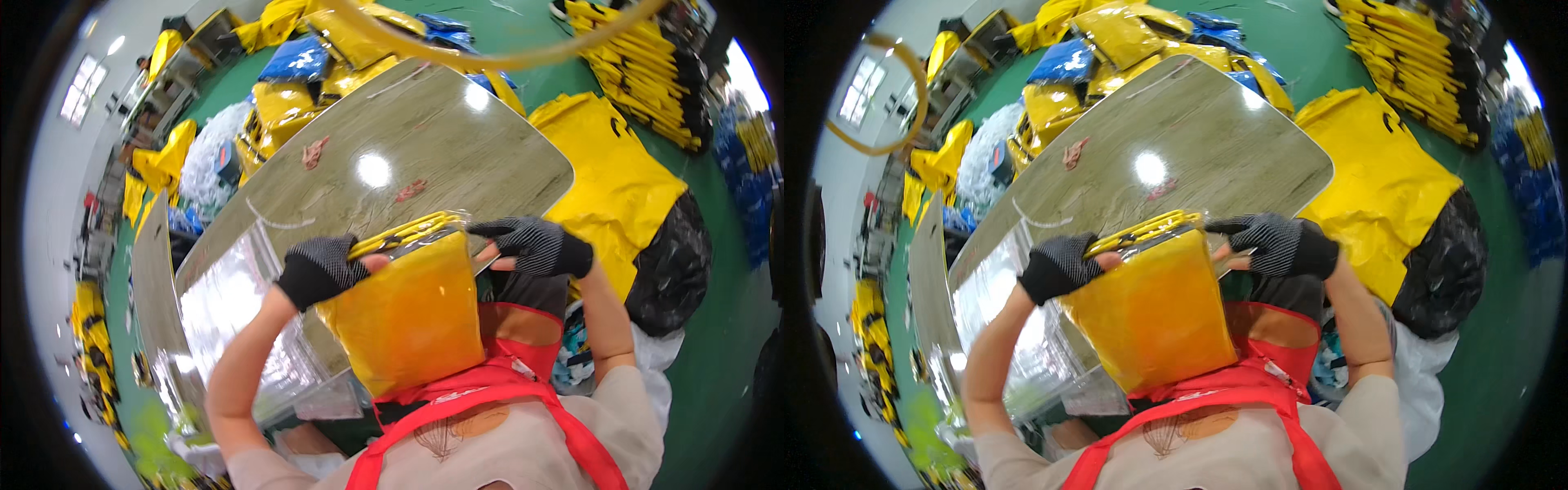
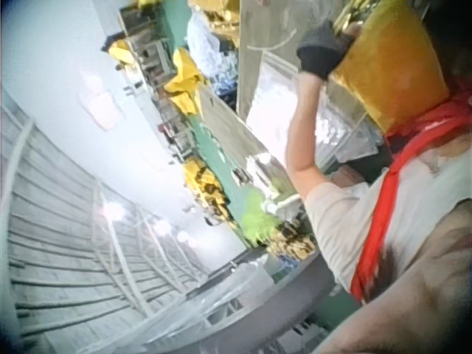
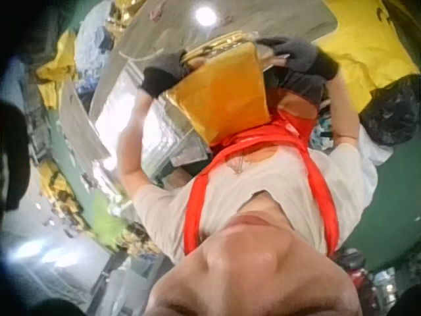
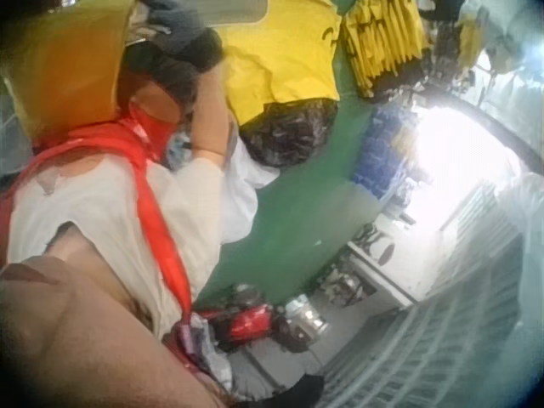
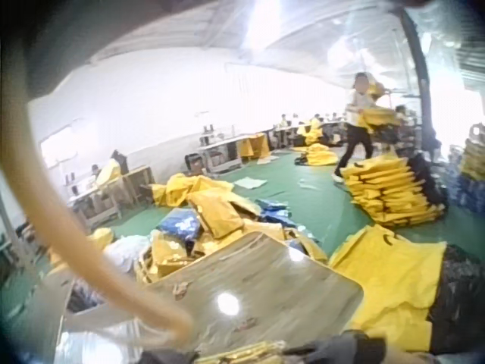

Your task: The person folds yellow raincoats on a table, then places each folded item into a clear plastic bag. The process is repeated for multiple raincoats in a factory setting.

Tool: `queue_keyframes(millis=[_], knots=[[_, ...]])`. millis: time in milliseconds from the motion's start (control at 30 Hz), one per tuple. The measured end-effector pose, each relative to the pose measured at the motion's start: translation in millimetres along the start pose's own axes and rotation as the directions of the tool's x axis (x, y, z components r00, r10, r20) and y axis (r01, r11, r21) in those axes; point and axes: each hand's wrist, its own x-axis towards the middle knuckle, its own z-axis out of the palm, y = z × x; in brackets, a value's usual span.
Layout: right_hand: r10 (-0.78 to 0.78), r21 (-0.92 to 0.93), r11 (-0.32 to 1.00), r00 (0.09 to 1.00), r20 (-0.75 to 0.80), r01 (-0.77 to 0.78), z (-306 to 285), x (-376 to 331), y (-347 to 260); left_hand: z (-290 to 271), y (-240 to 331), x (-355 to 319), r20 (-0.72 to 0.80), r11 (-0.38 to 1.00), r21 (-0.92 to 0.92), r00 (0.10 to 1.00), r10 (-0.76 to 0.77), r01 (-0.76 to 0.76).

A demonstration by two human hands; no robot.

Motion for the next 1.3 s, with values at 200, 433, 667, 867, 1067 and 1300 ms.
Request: queue_keyframes(millis=[200, 433, 667, 867, 1067, 1300], knots=[[0.413, -0.17, 0.901, 0.91, 0.047, -0.4, 8.1, 65.4, -22.9, 7.0, 47.2, -10.0, -0.296, 0.961, 0.2, 0.923, 0.244, -0.19], [0.404, 0.454, 0.876, 0.759, -0.51, -0.162, 27.1, 3.1, 42.1, 13.9, -12.7, -39.8, -0.184, 0.989, -0.125, 0.982, 0.049, -0.073], [0.729, 0.269, 0.046, -0.152, -0.668, -0.962, 63.8, -278.0, 257.3, -184.3, -178.5, 42.5, -0.504, 0.472, -0.821, 0.795, -0.337, -0.321], [0.793, -0.307, -0.037, 0.158, -0.588, -0.951, 201.6, -287.7, 357.5, -111.1, -256.7, 211.9, -0.594, 0.679, -0.635, 0.795, -0.122, -0.37], [0.965, 0.227, 0.263, 0.255, -0.063, -0.938, 68.0, -312.1, 359.1, 72.3, -4.7, 179.6, -0.032, 0.59, -0.805, 0.997, 0.064, -0.064], [0.615, 0.514, 0.603, -0.055, -0.787, -0.61, -92.7, -275.6, 258.2, 104.8, 11.1, 96.9, 0.035, 0.307, -0.952, 0.991, 0.13, -0.006]])
